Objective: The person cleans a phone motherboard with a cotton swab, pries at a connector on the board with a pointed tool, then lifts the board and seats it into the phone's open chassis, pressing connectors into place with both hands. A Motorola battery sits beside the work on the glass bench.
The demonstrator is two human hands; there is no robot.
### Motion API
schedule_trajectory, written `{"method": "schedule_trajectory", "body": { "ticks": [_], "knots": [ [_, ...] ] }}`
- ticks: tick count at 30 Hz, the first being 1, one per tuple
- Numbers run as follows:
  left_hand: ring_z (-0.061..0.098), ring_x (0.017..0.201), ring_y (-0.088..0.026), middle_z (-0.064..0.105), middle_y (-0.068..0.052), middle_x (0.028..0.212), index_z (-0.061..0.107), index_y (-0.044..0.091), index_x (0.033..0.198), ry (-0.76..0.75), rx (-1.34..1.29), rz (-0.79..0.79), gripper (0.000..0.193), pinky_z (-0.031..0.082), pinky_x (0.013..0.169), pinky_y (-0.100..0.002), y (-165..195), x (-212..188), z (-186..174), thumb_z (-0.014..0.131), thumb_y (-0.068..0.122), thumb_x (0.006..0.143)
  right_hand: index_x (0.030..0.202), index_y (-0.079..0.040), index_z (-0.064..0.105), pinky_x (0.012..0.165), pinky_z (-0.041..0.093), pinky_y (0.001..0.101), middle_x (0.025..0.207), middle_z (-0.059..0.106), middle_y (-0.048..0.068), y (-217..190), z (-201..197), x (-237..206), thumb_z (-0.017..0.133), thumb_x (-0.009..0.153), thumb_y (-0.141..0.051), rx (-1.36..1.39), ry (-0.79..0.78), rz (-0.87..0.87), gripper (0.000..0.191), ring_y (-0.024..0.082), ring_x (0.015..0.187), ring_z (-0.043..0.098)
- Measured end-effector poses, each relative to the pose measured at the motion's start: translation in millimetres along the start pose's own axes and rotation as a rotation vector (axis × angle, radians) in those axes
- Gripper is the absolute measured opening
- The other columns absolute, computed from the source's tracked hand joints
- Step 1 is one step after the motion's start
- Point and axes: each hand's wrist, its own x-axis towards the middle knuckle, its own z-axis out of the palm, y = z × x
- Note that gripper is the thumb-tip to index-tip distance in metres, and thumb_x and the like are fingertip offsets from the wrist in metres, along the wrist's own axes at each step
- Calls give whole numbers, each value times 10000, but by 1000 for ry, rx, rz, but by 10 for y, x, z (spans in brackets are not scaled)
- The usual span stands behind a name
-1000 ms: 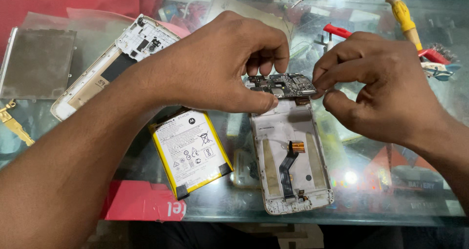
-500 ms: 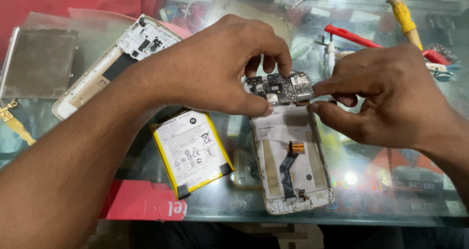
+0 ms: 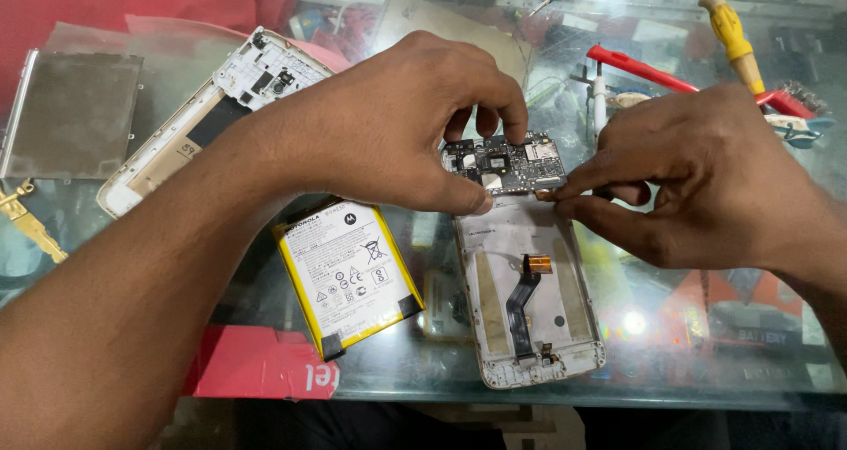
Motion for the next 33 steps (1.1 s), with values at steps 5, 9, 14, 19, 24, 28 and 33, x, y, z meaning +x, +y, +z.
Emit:
{"method": "schedule_trajectory", "body": {
  "ticks": [5,9,14,19,24,28,33],
  "knots": [
    [686,821,-253,681,-122,925,730,29,1016,6,13,-10,471,555,713,-382,8,8,8,900,273,651,897,-163,837,387,349,335,497,569,-26,59,-19,2,865,638,-84,-17,-30,-199,272,113,447,513],
    [684,829,-268,675,-117,927,746,42,1005,1,41,-2,511,541,720,-395,26,5,26,961,306,624,898,-166,828,354,348,336,475,542,-21,62,-13,4,862,601,-69,10,-46,-182,315,122,421,504],
    [687,857,-270,679,-109,942,757,40,1004,10,69,19,527,542,749,-401,38,14,43,976,313,611,873,-158,834,360,345,349,461,527,-12,34,-1,0,862,584,-59,-19,-45,-188,307,135,424,499],
    [688,803,-257,677,-112,932,763,26,1008,22,23,42,501,543,699,-384,35,12,30,959,306,642,852,-147,826,389,357,347,488,531,-11,46,12,-2,845,604,-48,-13,-30,-187,268,134,462,526],
    [696,734,-234,681,-110,904,775,18,1006,23,-2,25,345,547,645,-362,24,5,31,889,173,719,872,-151,815,407,404,296,584,605,-17,88,7,-22,813,675,-57,29,-43,-122,219,95,545,563],
    [695,764,-239,679,-119,908,775,14,1001,31,12,52,347,545,660,-364,6,8,48,881,164,707,874,-143,828,428,415,306,582,623,-1,79,-4,-39,804,666,-65,-21,-31,-48,224,109,547,574],
    [698,792,-238,683,-123,934,781,28,1066,35,-7,95,378,550,683,-364,-18,7,50,873,155,722,807,-115,810,413,407,333,542,601,20,32,16,-21,849,715,-125,-104,-29,41,100,140,502,555]
  ]
}}
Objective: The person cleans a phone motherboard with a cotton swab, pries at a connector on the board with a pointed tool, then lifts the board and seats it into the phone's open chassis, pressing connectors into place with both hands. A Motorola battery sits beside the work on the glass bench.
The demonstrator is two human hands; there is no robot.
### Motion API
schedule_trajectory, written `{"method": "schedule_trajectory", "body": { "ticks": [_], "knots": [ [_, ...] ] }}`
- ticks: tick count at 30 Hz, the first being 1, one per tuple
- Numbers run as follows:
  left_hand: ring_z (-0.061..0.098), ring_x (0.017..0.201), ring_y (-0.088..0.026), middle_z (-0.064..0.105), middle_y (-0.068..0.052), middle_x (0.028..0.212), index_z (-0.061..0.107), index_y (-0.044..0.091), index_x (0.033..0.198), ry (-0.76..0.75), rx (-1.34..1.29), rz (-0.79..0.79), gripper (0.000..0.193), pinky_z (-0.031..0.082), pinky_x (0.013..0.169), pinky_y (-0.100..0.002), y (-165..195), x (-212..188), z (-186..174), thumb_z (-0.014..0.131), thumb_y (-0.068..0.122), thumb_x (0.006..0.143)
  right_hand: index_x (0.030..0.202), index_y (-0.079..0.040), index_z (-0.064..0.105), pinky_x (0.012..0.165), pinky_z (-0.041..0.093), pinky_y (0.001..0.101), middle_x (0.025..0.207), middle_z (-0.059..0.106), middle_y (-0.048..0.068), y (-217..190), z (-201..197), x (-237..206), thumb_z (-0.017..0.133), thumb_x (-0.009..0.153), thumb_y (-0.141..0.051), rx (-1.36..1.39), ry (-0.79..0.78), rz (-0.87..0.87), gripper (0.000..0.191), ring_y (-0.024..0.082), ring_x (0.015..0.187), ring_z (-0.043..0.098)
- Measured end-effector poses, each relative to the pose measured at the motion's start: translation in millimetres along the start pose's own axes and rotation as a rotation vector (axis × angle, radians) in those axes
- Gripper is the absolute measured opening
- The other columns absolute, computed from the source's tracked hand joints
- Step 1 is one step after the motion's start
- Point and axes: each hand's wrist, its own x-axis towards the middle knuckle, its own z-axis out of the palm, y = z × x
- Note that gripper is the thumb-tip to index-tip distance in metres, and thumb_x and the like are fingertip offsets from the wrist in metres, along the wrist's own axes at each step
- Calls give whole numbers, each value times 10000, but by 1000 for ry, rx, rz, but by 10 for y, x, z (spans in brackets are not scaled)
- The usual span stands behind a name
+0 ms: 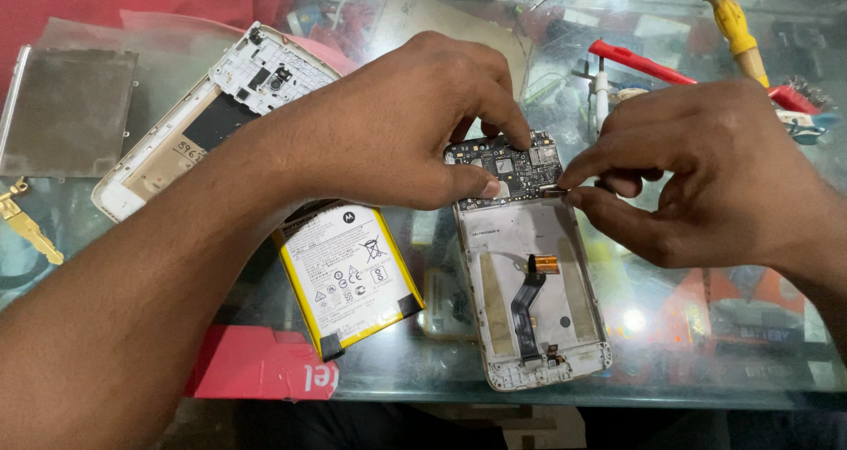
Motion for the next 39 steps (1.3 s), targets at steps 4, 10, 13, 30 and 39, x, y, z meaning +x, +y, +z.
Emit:
{"method": "schedule_trajectory", "body": {
  "ticks": [4,10,13,30,39],
  "knots": [
    [695,790,-228,696,-102,965,784,55,1114,-13,-37,-80,373,557,676,-358,3,-6,-7,840,141,755,875,-114,807,434,421,339,549,592,31,-13,13,11,859,691,-134,-9,28,1,192,163,489,556],
    [691,812,-237,692,-109,955,802,80,1111,-34,-11,-65,407,556,686,-365,28,3,-28,870,162,718,990,-121,805,475,475,307,594,622,0,17,15,10,852,662,-135,18,6,-28,331,139,557,589],
    [685,816,-242,683,-115,985,787,64,1103,-47,-12,-73,471,554,699,-370,51,1,-44,908,204,670,993,-124,813,459,466,325,573,613,15,14,18,14,881,642,-161,-4,-16,-22,360,155,539,578],
    [680,913,-253,664,-119,1022,732,56,1240,-115,19,-40,777,544,767,-381,77,-30,-112,993,296,549,995,-139,811,471,467,328,583,599,8,-62,11,37,910,657,-212,-2,-33,50,360,166,550,559],
    [690,874,-246,680,-95,984,744,40,1036,-100,21,-81,537,559,751,-371,61,-22,-143,976,165,568,1087,-136,795,665,551,327,924,706,51,-3,41,-1,908,660,-236,-24,84,-77,453,208,808,691]
  ]
}}
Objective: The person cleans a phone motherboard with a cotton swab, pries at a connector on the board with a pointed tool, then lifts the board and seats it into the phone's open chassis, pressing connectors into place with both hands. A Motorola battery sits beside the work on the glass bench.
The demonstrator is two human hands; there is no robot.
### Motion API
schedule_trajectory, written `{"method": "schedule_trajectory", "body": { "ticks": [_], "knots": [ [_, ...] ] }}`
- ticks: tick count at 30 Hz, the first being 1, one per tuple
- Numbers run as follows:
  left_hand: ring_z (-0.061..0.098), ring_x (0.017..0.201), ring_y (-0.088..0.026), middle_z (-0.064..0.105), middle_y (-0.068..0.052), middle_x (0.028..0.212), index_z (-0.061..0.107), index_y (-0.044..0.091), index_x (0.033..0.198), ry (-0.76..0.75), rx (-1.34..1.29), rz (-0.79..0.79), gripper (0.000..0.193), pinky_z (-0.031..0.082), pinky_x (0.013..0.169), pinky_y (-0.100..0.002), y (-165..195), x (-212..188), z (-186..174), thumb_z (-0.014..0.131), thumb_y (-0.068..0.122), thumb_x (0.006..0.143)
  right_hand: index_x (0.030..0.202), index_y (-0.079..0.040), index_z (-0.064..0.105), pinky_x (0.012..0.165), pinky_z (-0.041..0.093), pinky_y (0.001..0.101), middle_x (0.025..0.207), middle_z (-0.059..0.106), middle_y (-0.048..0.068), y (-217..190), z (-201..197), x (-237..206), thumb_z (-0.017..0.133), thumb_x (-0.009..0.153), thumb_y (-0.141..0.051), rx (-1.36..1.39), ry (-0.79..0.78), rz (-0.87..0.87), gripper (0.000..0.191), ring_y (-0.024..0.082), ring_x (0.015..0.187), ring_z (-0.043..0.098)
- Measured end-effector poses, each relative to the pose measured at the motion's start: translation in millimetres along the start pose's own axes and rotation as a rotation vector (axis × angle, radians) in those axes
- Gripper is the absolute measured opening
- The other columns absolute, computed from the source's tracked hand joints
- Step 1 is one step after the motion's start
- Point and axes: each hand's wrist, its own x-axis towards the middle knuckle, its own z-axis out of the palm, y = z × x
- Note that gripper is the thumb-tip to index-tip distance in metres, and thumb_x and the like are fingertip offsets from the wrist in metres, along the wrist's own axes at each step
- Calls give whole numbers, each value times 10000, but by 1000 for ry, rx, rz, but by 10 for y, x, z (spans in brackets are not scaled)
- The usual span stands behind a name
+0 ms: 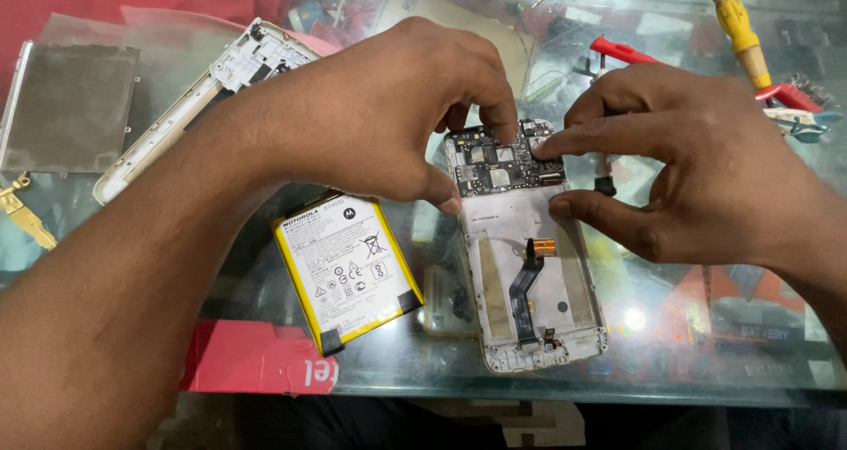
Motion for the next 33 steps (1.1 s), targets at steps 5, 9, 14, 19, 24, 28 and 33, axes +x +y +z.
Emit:
{"method": "schedule_trajectory", "body": {
  "ticks": [5,9,14,19,24,28,33],
  "knots": [
    [688,855,-219,695,-89,991,743,56,1042,20,-36,-23,505,558,734,-356,-10,-7,-7,961,173,602,1079,-127,789,693,561,341,982,740,54,14,19,-1,903,685,-240,-2,6,-37,426,217,825,710],
    [704,807,-194,740,-78,968,759,69,1051,36,-20,-95,416,561,679,-353,-32,13,7,925,132,675,1068,-127,789,682,562,342,994,743,54,4,12,6,905,693,-250,11,-15,-12,411,219,820,711],
    [712,769,-176,755,-73,887,766,64,1082,81,-15,-135,445,568,673,-333,-44,18,23,905,98,661,1089,-112,769,732,566,352,1056,736,52,-36,18,17,905,710,-291,-9,42,-5,441,220,864,707],
    [713,756,-178,750,-81,865,758,53,1107,89,-7,-157,515,573,684,-324,-49,13,23,920,144,626,1301,-101,677,844,519,449,1215,690,97,-69,47,38,874,724,-375,-176,103,-99,668,330,1022,600],
    [674,898,-321,693,-171,960,753,-11,1065,101,172,-31,624,530,789,-423,-47,5,37,972,418,668,1375,-82,599,918,495,459,1291,661,112,-57,87,51,811,820,-371,-114,66,-102,660,347,1103,569],
    [660,951,-360,666,-182,976,745,-10,1056,58,211,-93,623,517,847,-446,-20,-13,56,907,455,674,1340,-76,615,937,473,468,1292,654,105,-28,99,45,796,822,-366,-68,41,-66,621,348,1104,561],
    [628,966,-389,643,-195,950,701,-18,992,83,239,-156,575,504,862,-468,28,15,135,846,400,624,1338,-79,618,944,471,468,1274,659,97,-27,99,32,809,811,-397,-64,32,-26,644,348,1129,554]
  ]
}}
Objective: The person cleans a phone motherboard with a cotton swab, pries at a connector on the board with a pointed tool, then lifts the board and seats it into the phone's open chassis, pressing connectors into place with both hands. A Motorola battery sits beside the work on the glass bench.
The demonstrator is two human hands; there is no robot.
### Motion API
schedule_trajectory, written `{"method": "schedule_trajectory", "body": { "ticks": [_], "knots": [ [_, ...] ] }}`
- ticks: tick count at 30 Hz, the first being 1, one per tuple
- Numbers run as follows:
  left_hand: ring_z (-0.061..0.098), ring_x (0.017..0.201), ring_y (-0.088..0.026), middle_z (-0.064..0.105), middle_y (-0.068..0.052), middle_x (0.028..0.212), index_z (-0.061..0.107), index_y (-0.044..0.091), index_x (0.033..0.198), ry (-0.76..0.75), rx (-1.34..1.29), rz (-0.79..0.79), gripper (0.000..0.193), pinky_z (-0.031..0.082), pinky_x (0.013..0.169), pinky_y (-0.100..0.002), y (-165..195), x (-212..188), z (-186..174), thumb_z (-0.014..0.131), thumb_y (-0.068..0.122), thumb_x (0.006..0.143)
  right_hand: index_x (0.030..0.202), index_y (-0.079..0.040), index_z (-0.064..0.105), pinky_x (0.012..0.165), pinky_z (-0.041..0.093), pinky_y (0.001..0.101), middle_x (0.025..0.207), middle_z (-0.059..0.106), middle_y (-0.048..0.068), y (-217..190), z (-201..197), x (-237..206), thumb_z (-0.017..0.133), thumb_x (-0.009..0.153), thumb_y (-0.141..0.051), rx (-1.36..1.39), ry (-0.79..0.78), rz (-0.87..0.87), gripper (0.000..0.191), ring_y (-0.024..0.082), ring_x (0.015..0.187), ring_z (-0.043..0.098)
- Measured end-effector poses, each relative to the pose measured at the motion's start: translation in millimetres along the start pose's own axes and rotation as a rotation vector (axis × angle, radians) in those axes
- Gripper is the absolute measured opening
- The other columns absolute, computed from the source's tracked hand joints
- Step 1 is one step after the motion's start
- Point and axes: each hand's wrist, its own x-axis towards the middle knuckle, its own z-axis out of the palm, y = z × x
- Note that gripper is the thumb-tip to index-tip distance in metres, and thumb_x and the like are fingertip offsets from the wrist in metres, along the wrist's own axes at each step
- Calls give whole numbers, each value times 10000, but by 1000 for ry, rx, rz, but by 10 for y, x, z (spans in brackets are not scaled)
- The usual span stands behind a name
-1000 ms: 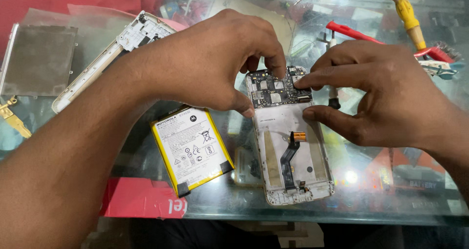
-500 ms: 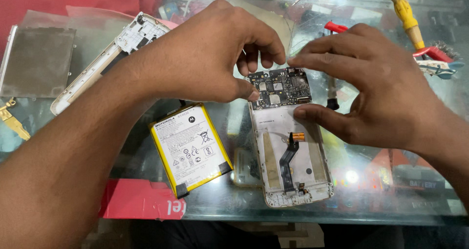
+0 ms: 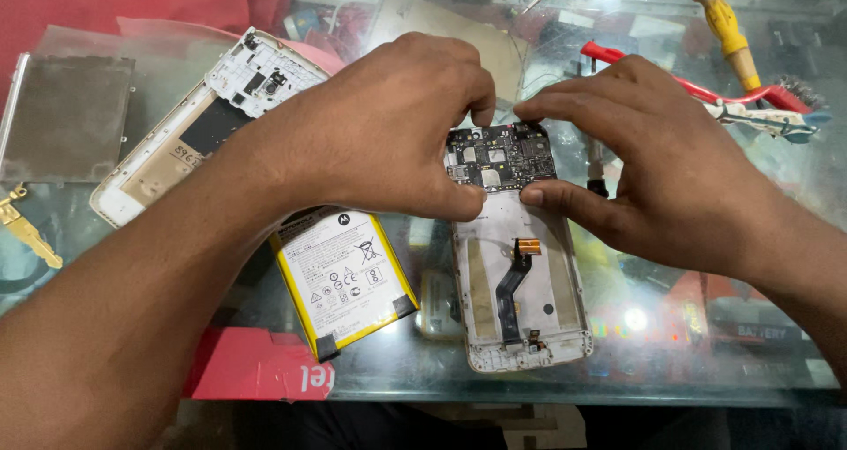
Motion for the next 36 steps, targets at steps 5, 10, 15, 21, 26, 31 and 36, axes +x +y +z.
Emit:
{"method": "schedule_trajectory", "body": {
  "ticks": [5,10,15,21,26,31,36],
  "knots": [
    [609,1025,-375,618,-185,977,664,0,986,-1,-12,-2,573,497,904,-465,20,-3,23,832,410,621,1382,-57,619,940,468,472,1345,629,122,-24,6,20,811,791,-484,-75,6,-13,754,346,1102,524],
    [606,1032,-363,610,-178,988,656,8,992,-55,-16,-64,579,501,883,-459,15,-4,25,822,414,614,1267,-102,677,923,448,482,1309,606,83,-27,22,23,805,761,-469,-59,-64,47,638,335,1085,474],
    [602,1057,-396,609,-199,1044,660,-38,1101,95,-1,121,655,499,865,-477,-3,-11,17,841,438,689,1287,-69,668,971,436,456,1351,558,97,14,25,-7,809,813,-478,-29,-29,0,642,334,1218,439],
    [619,1009,-347,590,-172,1015,680,1,1027,-45,3,-17,603,519,834,-448,2,10,16,843,436,642,1268,-91,689,939,438,438,1324,565,90,6,30,-10,820,805,-488,-7,-38,36,624,324,1172,445],
    [609,1012,-353,585,-174,1013,653,6,993,-52,-19,-32,599,517,825,-449,29,2,12,850,427,616,1255,-100,693,934,428,465,1298,578,86,-36,7,-17,820,793,-487,-38,-58,52,617,326,1108,459],
    [608,1022,-345,588,-166,1021,656,19,1012,-43,-34,-12,605,512,835,-444,43,9,18,859,423,610,1227,-73,667,987,426,475,1338,566,102,-14,7,-35,827,790,-478,-15,-32,6,617,372,1277,444],
    [616,1015,-344,594,-161,1015,707,14,1060,-31,2,39,608,510,836,-444,33,14,-16,879,442,665,1249,-56,640,1000,439,455,1344,556,102,10,21,-53,827,779,-470,13,-53,29,653,346,1234,463]
  ]
}}
